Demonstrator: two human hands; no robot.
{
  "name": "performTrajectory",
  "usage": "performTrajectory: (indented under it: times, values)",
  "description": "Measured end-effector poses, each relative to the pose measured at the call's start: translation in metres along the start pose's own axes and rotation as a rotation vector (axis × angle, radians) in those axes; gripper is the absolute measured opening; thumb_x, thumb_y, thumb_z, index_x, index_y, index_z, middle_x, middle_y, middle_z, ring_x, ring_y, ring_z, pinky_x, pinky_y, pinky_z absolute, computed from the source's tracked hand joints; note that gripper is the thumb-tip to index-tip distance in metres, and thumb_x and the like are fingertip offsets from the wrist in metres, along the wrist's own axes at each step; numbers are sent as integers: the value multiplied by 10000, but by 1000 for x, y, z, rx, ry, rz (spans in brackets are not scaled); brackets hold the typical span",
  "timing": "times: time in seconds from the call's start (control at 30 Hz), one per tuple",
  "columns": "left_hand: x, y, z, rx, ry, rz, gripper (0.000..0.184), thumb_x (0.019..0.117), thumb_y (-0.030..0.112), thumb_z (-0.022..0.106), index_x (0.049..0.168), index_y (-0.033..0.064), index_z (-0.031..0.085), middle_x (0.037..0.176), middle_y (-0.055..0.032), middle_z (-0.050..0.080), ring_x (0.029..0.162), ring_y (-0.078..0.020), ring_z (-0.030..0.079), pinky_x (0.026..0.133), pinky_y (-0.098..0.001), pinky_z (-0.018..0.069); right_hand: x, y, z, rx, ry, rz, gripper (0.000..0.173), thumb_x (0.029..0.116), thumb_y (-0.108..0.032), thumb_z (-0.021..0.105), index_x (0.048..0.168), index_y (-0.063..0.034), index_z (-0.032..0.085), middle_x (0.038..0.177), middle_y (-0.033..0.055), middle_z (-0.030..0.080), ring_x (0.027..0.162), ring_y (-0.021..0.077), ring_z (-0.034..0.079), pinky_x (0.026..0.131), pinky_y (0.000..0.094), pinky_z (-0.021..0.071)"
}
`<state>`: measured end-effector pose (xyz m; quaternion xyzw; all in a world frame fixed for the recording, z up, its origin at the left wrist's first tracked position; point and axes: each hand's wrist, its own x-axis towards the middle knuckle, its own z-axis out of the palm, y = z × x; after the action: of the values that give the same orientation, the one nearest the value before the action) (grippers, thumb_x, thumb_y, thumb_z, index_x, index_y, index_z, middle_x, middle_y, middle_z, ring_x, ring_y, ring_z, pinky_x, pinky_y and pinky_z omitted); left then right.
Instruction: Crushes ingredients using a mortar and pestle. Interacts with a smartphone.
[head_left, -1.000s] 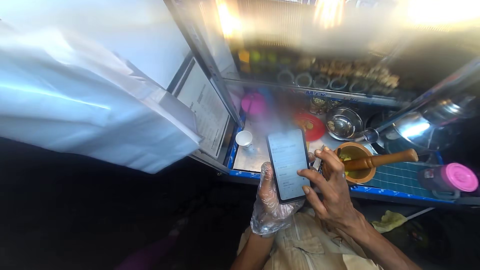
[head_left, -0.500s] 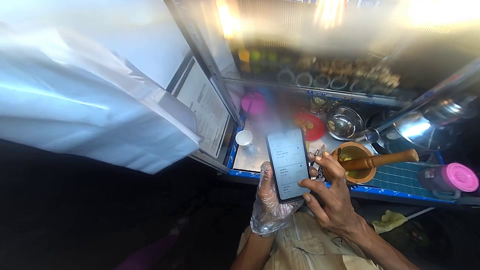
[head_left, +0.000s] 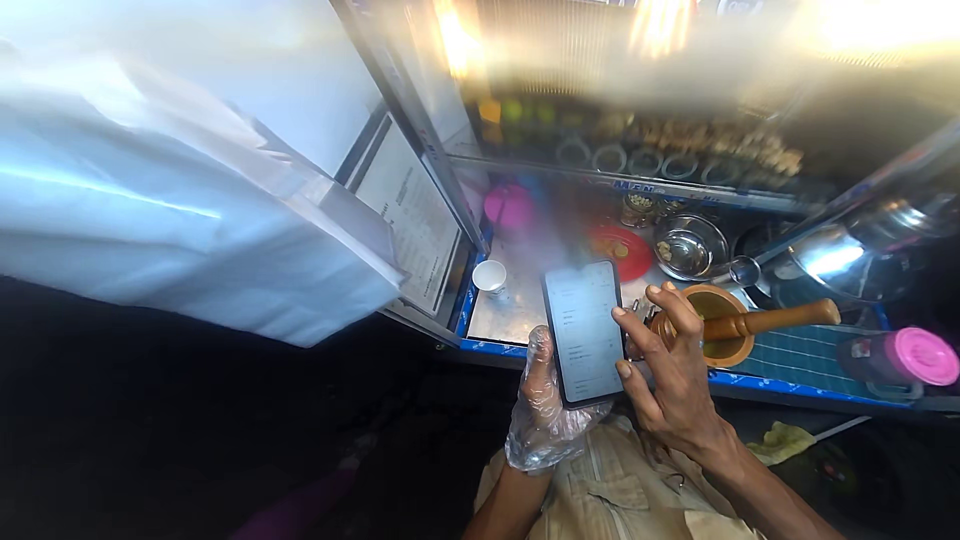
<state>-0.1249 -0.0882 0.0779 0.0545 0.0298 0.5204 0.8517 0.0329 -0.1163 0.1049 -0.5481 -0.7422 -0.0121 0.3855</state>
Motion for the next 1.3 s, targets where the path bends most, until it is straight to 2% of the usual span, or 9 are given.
performTrajectory:
  times: [0.27, 0.4, 0.6, 0.67, 0.73, 1.3]
  values:
    - [3, 2, 0, -25, 6, 16, 466, 914, 423, 723, 1234, 87, 672, 1176, -194, 707, 1104, -305, 702, 950, -499, 575, -10, -2, 3, 71, -16, -12, 359, 1061, -416, 460, 1336, -260, 628, 1513, 113, 445, 1508, 282, 302, 1222, 470, 298]
    - [6, 2, 1, -29, -27, -1, 468, 927, 432, 701, 1246, 91, 674, 1197, -200, 700, 1122, -308, 695, 967, -494, 566, -11, -2, 4, 93, -14, -20, 333, 1056, -389, 469, 1287, -230, 647, 1484, 129, 471, 1491, 290, 328, 1220, 467, 297]
    - [11, 3, 0, -76, -99, -60, 546, 935, 476, 678, 1291, 64, 640, 1245, -234, 665, 1150, -352, 670, 982, -505, 548, -12, -5, 4, 114, -17, -40, 294, 1059, -409, 468, 1220, -240, 647, 1490, 96, 467, 1502, 251, 328, 1238, 438, 295]
    - [10, 2, 1, -53, -65, -37, 543, 928, 481, 686, 1275, 65, 651, 1226, -234, 676, 1132, -348, 681, 966, -511, 560, -15, -7, 4, 121, -22, -39, 279, 1057, -401, 472, 1200, -238, 648, 1484, 96, 467, 1498, 247, 330, 1235, 433, 296]
    - [9, 2, 3, -22, -23, -15, 536, 917, 484, 696, 1259, 73, 660, 1203, -226, 688, 1113, -337, 693, 949, -506, 572, -15, -8, 4, 127, -21, -40, 265, 1055, -387, 473, 1185, -238, 649, 1487, 94, 464, 1501, 246, 325, 1237, 439, 291]
    - [5, 1, 0, -10, -7, 20, 507, 925, 466, 693, 1254, 82, 666, 1194, -201, 700, 1106, -302, 702, 944, -477, 579, -16, -9, 4, 143, -49, -58, 260, 1059, -390, 473, 1137, -230, 662, 1458, 109, 484, 1498, 269, 327, 1236, 455, 286]
